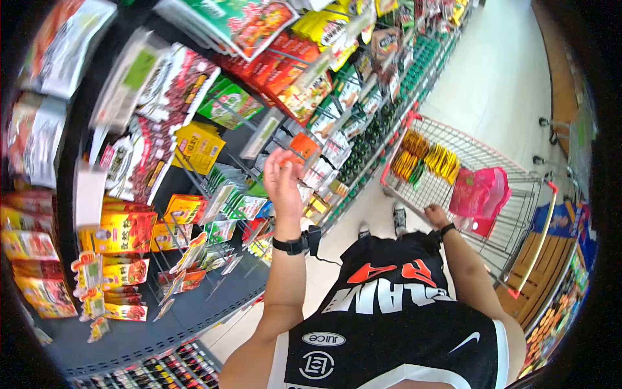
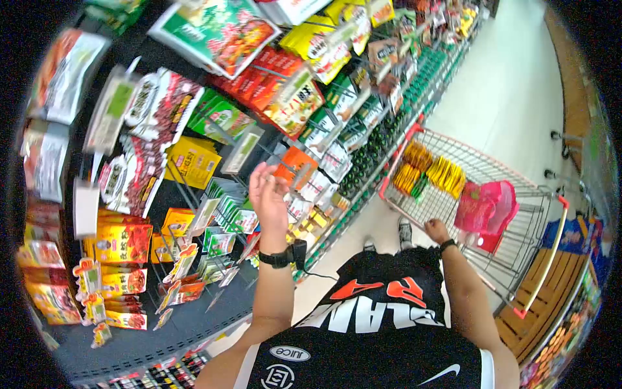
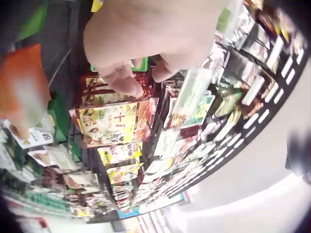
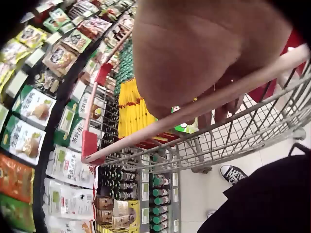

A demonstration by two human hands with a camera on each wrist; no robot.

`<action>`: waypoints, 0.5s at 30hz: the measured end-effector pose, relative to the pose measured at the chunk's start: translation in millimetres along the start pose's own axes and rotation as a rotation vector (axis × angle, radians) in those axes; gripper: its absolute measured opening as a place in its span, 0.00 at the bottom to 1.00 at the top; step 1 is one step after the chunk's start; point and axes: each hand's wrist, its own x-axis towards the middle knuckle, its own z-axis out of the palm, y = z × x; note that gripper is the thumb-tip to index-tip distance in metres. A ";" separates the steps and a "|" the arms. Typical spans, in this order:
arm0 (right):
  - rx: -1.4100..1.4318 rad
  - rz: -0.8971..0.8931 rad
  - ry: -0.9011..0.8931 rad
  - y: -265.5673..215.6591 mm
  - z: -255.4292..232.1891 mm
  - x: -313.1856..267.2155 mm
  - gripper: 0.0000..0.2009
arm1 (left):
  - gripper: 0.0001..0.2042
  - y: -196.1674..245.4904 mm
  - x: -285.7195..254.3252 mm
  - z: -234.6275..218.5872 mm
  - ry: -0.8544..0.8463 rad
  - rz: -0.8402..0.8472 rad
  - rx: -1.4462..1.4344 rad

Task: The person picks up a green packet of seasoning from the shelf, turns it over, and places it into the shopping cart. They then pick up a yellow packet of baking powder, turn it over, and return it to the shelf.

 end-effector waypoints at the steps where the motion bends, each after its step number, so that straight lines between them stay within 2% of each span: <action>1: -0.046 -0.045 0.051 -4.5 1.0 -7.5 0.18 | 0.14 4.5 11.9 -8.9 0.056 -0.041 -0.118; 2: -0.075 -0.103 0.074 -1.7 1.8 -9.6 0.17 | 0.13 3.9 28.9 -22.4 0.111 -0.086 -0.237; 3: -0.026 -0.076 0.091 -0.3 3.3 -12.5 0.17 | 0.13 0.2 48.3 -39.2 0.161 -0.133 -0.359; 4: -0.076 -0.176 0.222 -1.5 6.3 -18.4 0.16 | 0.15 -12.3 74.3 -67.1 0.086 -0.184 -0.517; 5: -0.126 -0.278 0.352 -2.7 10.4 -24.6 0.16 | 0.14 -14.8 95.8 -79.5 0.128 -0.239 -0.566; 7: -0.141 -0.318 0.424 0.3 17.3 -35.8 0.17 | 0.13 -11.1 127.3 -89.0 0.205 -0.356 -0.658; 10: -0.187 -0.315 0.467 -17.0 21.9 -67.9 0.16 | 0.10 4.9 145.9 -77.2 0.341 -0.272 -0.617; 13: -0.219 -0.259 0.449 -22.5 26.9 -84.1 0.17 | 0.14 -7.7 173.4 -100.1 0.202 -0.281 -0.629; 15: -0.270 -0.248 0.417 -23.5 25.4 -89.1 0.18 | 0.17 -11.7 177.6 -103.1 0.207 -0.301 -0.632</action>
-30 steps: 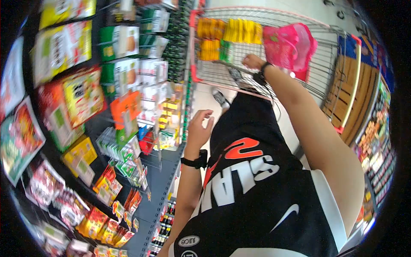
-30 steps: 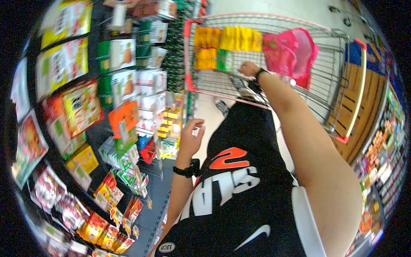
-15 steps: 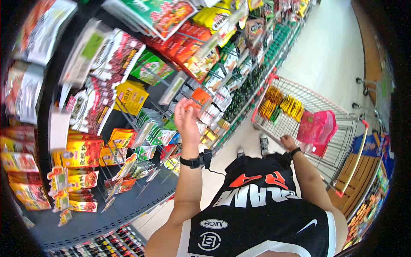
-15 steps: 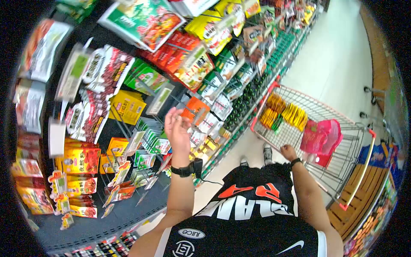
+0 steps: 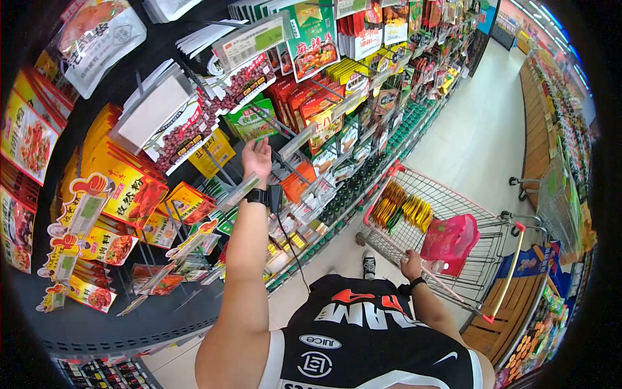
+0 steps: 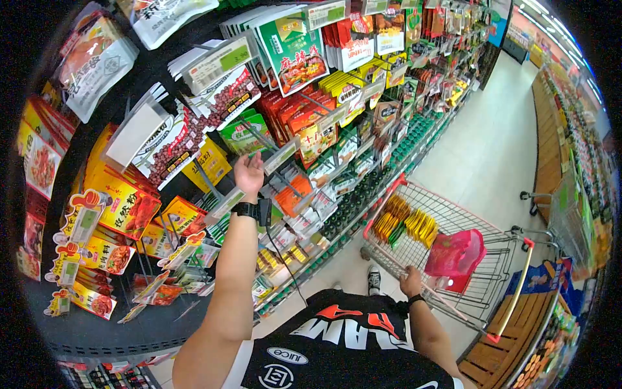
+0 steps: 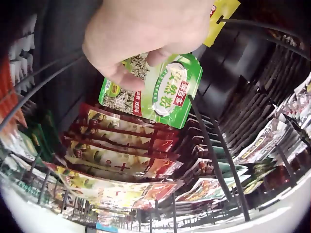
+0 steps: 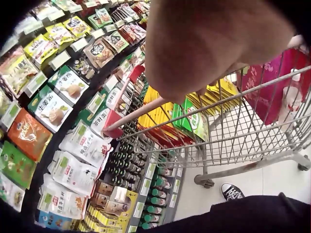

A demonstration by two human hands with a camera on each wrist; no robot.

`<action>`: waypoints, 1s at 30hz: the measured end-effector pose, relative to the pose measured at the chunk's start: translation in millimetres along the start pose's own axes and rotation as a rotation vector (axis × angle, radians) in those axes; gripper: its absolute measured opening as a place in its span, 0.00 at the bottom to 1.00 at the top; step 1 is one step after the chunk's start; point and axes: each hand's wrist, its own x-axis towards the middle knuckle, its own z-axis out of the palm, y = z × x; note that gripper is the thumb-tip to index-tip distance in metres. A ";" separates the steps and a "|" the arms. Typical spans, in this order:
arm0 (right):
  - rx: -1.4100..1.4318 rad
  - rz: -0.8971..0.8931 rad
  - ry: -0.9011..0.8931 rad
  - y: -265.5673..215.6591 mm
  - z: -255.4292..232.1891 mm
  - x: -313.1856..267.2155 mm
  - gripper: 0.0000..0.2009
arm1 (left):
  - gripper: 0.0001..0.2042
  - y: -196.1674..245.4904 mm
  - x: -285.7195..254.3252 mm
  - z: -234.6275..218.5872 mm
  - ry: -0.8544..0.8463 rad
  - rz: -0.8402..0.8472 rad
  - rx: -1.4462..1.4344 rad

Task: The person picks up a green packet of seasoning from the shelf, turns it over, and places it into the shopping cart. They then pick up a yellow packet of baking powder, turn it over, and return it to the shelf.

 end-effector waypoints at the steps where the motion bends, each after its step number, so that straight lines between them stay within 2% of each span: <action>1: 0.034 -0.011 0.016 -0.4 -1.0 1.1 0.18 | 0.18 -2.2 -2.7 2.2 0.022 0.005 0.016; 2: 0.050 0.010 0.016 0.1 -1.4 2.1 0.18 | 0.18 -4.1 -14.2 11.4 0.045 0.011 0.033; 3: 0.065 0.032 0.013 0.6 -1.4 2.8 0.18 | 0.15 -8.6 -27.0 19.7 0.116 0.023 0.026; 6: 0.079 0.072 0.007 -4.6 -6.1 4.9 0.18 | 0.10 -14.6 -9.0 -17.3 0.064 -0.060 0.024; 10: 0.059 0.064 -0.006 -14.9 -8.5 4.6 0.19 | 0.16 -9.4 -44.2 -13.5 0.046 -0.102 -0.058; 11: 0.041 0.075 -0.013 -15.3 -8.2 3.8 0.19 | 0.17 -6.7 -53.6 -7.9 0.043 -0.083 -0.063; 17: 0.046 0.148 0.006 -23.7 -9.0 3.2 0.20 | 0.11 -9.9 -107.9 4.7 -0.071 0.181 0.154; 20: -0.025 0.142 0.023 -19.8 -2.7 6.9 0.21 | 0.06 -13.2 -130.1 11.3 -0.125 0.209 0.260; 23: -0.014 0.133 0.008 -14.7 0.6 10.7 0.20 | 0.09 -19.9 -163.5 13.9 -0.127 0.224 0.417; 26: -0.022 0.143 -0.014 -10.5 4.4 10.3 0.19 | 0.11 -28.9 -200.3 12.8 -0.296 0.321 0.551; 27: -0.022 0.138 -0.019 -12.1 3.6 11.1 0.19 | 0.12 -37.7 -207.9 7.3 -0.278 0.349 0.586; 28: -0.022 0.136 -0.023 -10.8 3.9 10.9 0.20 | 0.12 -41.3 -214.2 -2.0 -0.329 0.334 0.662; 30: -0.019 0.127 -0.037 -7.7 3.5 12.0 0.22 | 0.13 -53.9 -229.2 -14.0 -0.312 0.213 0.597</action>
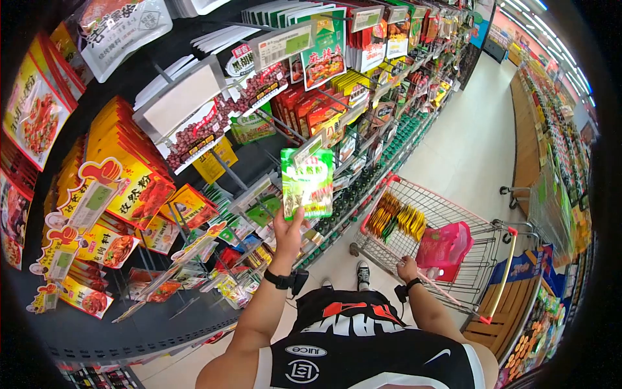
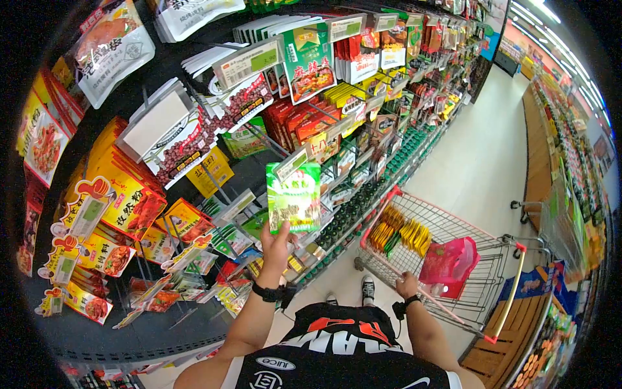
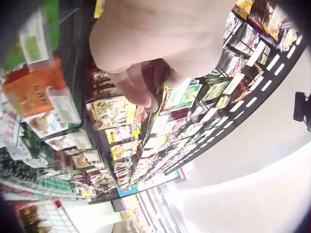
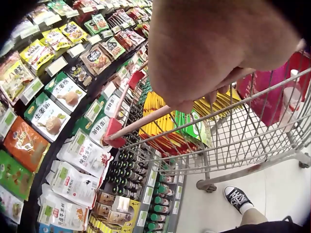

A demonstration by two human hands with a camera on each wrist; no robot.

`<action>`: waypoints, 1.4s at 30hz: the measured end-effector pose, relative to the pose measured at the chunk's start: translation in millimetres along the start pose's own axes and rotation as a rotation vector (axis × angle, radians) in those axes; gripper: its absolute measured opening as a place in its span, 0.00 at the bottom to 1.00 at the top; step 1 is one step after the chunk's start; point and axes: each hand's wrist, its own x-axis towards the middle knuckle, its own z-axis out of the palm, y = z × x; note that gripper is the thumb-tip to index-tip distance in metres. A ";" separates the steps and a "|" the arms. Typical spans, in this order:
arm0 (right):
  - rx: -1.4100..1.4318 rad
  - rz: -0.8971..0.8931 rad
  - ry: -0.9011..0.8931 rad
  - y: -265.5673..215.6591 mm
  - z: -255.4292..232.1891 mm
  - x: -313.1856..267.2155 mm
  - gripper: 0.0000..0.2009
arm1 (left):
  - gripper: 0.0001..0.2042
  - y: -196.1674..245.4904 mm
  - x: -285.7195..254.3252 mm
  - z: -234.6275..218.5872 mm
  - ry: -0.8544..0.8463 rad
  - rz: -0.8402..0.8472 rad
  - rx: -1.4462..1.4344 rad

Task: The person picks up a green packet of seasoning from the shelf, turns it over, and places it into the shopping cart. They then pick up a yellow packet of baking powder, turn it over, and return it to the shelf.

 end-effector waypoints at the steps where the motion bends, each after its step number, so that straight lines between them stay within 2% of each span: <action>1: 0.003 -0.012 0.008 0.6 0.2 -0.7 0.23 | 0.13 -3.4 -7.1 -0.8 -0.021 -0.024 0.017; 5: 0.103 0.012 -0.065 5.0 -6.4 2.9 0.24 | 0.12 -28.5 -34.4 -4.9 -0.096 -0.080 0.108; 7: 0.141 0.063 -0.034 2.9 -10.9 6.2 0.24 | 0.11 -39.6 -46.3 -0.2 -0.120 -0.119 0.151; 8: 0.161 0.089 -0.019 -3.1 -14.4 6.9 0.24 | 0.10 -47.9 -51.5 3.3 -0.174 -0.042 0.248; 9: 0.067 0.030 0.046 -8.7 -17.8 5.8 0.22 | 0.09 -58.3 -55.6 5.5 -0.228 0.036 0.345; 10: 0.223 0.012 0.042 -20.3 -21.2 7.1 0.22 | 0.09 -64.4 -57.2 7.1 -0.283 0.114 0.442; 12: 0.531 -0.022 0.031 -45.2 -28.7 9.4 0.21 | 0.07 -40.0 -62.4 27.2 -0.361 0.138 0.622; 14: 1.074 0.142 -0.274 -92.0 -53.6 -5.9 0.24 | 0.07 -42.1 -69.9 42.2 -0.409 0.216 0.748; 15: 1.271 0.118 -0.515 -114.0 -68.6 -13.3 0.29 | 0.08 -56.4 -70.6 44.7 -0.420 0.402 0.799; 16: 1.460 0.084 -0.760 -135.0 -83.1 -19.1 0.34 | 0.08 -56.9 -72.1 51.2 -0.491 0.418 0.839; 19: 1.647 -0.030 -1.055 -187.4 -111.0 -42.6 0.38 | 0.10 -63.9 -80.7 69.0 -0.670 0.456 0.931; 22: 1.831 0.228 -0.859 -189.0 -100.3 -51.2 0.36 | 0.11 -80.0 -87.6 76.9 -0.840 0.613 0.999; 23: 1.885 0.265 -0.802 -189.0 -95.8 -51.1 0.33 | 0.11 -82.3 -89.8 78.6 -0.914 0.582 1.031; 26: 1.815 0.256 -0.700 -177.3 -89.5 -54.4 0.28 | 0.12 -83.3 -90.4 83.9 -0.987 0.576 0.951; 27: 1.834 0.355 -0.651 -173.7 -89.2 -55.2 0.21 | 0.12 -82.3 -90.3 84.1 -0.952 0.562 0.913; 29: 1.625 0.229 -0.498 -168.7 -86.4 -55.5 0.18 | 0.12 -78.9 -88.0 81.2 -0.908 0.524 0.827; 30: 1.519 0.185 -0.415 -164.0 -83.5 -56.5 0.17 | 0.12 -88.5 -89.3 74.0 -0.818 0.496 0.848; 31: 1.497 0.172 -0.374 -159.7 -81.3 -55.9 0.15 | 0.11 -88.3 -85.0 71.4 -0.786 0.422 0.854; 32: 1.477 0.198 -0.352 -166.2 -89.0 -62.0 0.15 | 0.12 -89.8 -82.9 67.8 -0.705 0.370 0.856; 34: 1.283 0.113 -0.443 -163.0 -96.8 -65.2 0.14 | 0.14 -90.8 -74.0 57.9 -0.591 0.340 0.853; 35: 1.272 0.077 -0.491 -163.5 -97.6 -66.5 0.15 | 0.15 -91.6 -72.9 53.8 -0.535 0.223 0.816; 36: 1.223 0.100 -0.492 -164.4 -97.4 -68.6 0.17 | 0.16 -92.7 -72.3 48.1 -0.541 0.036 0.788; 38: 1.229 0.099 -0.547 -180.4 -107.1 -74.5 0.18 | 0.16 -114.3 -67.9 25.6 -0.697 -0.351 0.575; 39: 1.200 0.065 -0.521 -185.8 -106.2 -75.1 0.19 | 0.15 -125.7 -68.5 13.0 -0.799 -0.390 0.551; 41: 1.119 -0.024 -0.470 -191.1 -100.1 -73.2 0.21 | 0.14 -109.1 -77.2 21.7 -0.774 -0.408 0.496; 42: 1.090 -0.001 -0.467 -194.4 -99.9 -72.8 0.21 | 0.13 -103.8 -80.3 24.7 -0.758 -0.415 0.469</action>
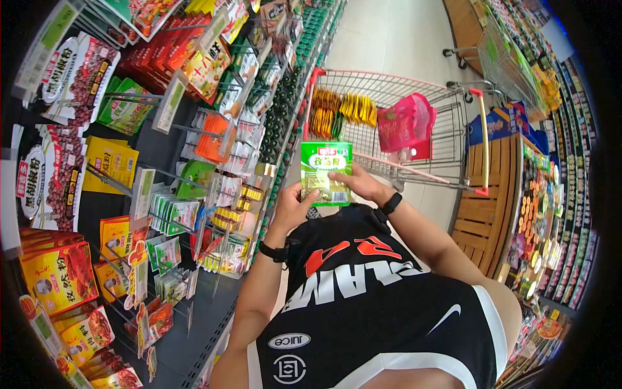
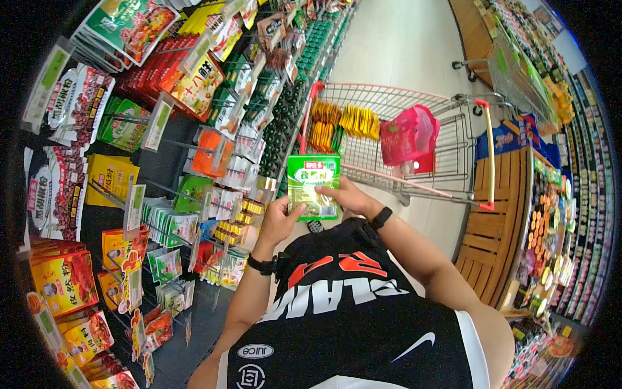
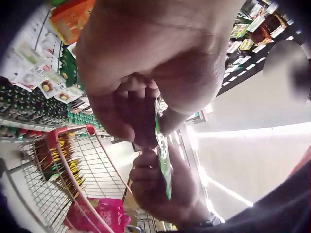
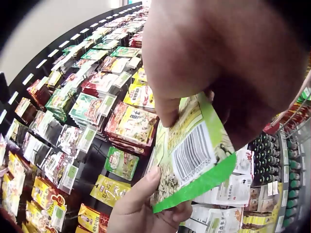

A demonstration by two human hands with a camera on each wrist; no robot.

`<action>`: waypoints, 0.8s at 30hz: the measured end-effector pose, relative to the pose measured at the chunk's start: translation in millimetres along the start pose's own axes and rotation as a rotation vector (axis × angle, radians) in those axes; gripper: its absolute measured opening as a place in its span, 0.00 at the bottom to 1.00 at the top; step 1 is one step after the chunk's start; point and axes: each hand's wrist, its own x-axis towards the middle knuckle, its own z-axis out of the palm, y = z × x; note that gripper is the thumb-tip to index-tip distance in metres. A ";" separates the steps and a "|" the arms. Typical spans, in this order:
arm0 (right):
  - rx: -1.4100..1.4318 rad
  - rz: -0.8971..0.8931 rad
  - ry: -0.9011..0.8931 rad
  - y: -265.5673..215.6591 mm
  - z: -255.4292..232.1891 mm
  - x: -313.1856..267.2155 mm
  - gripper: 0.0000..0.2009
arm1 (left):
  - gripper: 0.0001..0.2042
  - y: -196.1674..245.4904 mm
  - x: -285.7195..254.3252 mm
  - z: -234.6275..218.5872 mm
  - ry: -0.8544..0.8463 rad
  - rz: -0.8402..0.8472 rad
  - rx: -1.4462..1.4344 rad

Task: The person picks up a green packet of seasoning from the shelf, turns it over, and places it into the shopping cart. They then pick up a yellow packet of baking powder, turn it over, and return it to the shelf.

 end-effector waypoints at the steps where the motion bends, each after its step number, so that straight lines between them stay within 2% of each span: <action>1: 0.012 0.022 0.003 1.8 0.2 3.3 0.22 | 0.12 -9.5 -0.3 -2.3 0.018 -0.017 0.054; 3: -0.013 0.062 0.006 9.2 2.0 7.3 0.23 | 0.11 -24.7 0.8 1.5 0.118 0.051 0.032; 5: -0.090 0.083 -0.011 17.0 -1.9 16.1 0.25 | 0.11 -16.8 2.2 3.0 0.212 0.143 0.049; 6: -0.023 -0.079 -0.157 18.7 1.2 17.5 0.27 | 0.10 -6.6 2.0 3.3 0.236 0.153 0.052; 8: -0.094 -0.093 -0.171 19.8 4.7 18.0 0.22 | 0.09 -16.3 6.6 1.0 0.245 0.242 0.114; 10: -0.150 0.078 -0.105 28.0 -6.9 26.2 0.18 | 0.09 -14.8 8.9 -4.4 0.241 0.245 0.217; 11: -0.042 -0.019 -0.151 23.2 -6.5 28.8 0.15 | 0.09 -1.7 9.7 -3.5 0.262 0.238 0.120; 12: -0.021 -0.068 -0.229 16.0 -8.0 29.5 0.16 | 0.09 -2.8 10.9 -8.7 0.254 0.208 0.154; 14: -0.184 -0.131 -0.285 2.2 -8.6 29.7 0.18 | 0.09 -8.1 14.6 -17.7 0.229 0.149 0.213; 15: -0.246 -0.051 -0.298 -5.2 -8.5 26.5 0.21 | 0.11 -18.5 16.8 -20.2 0.223 0.157 0.269; 18: -0.447 -0.210 -0.452 -6.9 -5.3 34.3 0.25 | 0.14 -24.8 19.1 -22.7 0.194 0.031 0.353; 19: -0.494 -0.198 -0.521 -11.8 -4.0 37.9 0.27 | 0.17 -29.7 18.5 -23.6 0.174 -0.018 0.315; 22: -0.702 -0.737 -0.503 -15.7 7.1 49.5 0.24 | 0.19 -19.1 20.9 -20.5 0.196 0.151 0.190; 23: -0.752 -0.579 -0.577 0.2 0.0 55.2 0.23 | 0.19 -32.6 23.5 -25.2 0.141 0.089 0.126; 24: -0.787 -0.413 -0.641 18.1 -8.8 62.5 0.21 | 0.18 -37.3 24.1 -29.8 0.111 0.018 0.226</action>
